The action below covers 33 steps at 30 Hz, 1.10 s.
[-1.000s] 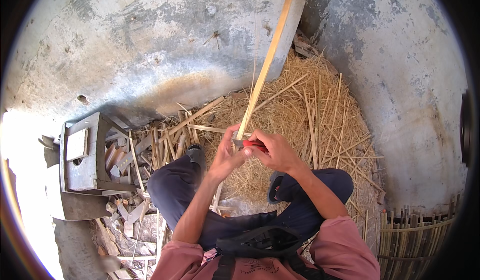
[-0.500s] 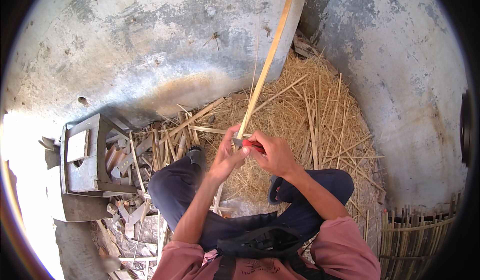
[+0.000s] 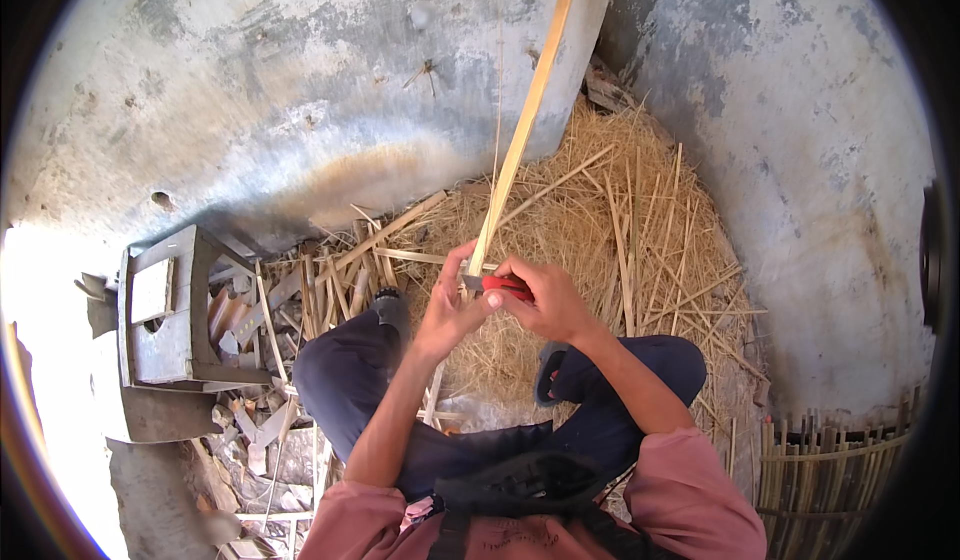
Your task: The person whittles a strip of bamboo using a small utility knife, shaving off thin layers to smooth or shape the wood.
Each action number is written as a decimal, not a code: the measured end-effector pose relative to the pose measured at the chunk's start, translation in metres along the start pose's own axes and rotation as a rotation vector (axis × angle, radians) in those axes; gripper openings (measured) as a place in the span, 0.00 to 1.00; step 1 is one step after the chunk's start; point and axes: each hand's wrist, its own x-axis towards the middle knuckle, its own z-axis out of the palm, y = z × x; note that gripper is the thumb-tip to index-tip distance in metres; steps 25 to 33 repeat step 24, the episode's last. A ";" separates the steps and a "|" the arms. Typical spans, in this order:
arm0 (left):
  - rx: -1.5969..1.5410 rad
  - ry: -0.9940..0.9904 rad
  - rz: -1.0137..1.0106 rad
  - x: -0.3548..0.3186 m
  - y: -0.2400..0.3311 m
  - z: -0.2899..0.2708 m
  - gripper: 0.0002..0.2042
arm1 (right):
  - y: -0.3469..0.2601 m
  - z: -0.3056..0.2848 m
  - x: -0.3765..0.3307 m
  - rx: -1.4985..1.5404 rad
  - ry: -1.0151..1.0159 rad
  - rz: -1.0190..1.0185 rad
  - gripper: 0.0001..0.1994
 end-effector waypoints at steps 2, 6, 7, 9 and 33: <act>0.014 -0.003 0.006 0.001 -0.002 0.001 0.36 | 0.005 0.001 0.000 0.006 0.001 -0.026 0.14; 0.051 -0.008 0.038 0.003 -0.004 0.000 0.36 | 0.008 0.000 0.000 -0.082 0.002 -0.057 0.13; 0.054 -0.005 0.041 0.004 -0.004 0.001 0.36 | 0.010 0.001 0.000 -0.099 0.012 -0.071 0.13; 0.063 0.006 0.040 0.004 -0.003 0.002 0.37 | 0.011 0.002 -0.001 -0.142 0.019 -0.086 0.13; 0.055 0.083 0.101 0.007 -0.017 -0.001 0.36 | 0.001 0.021 -0.004 -0.232 0.152 -0.043 0.14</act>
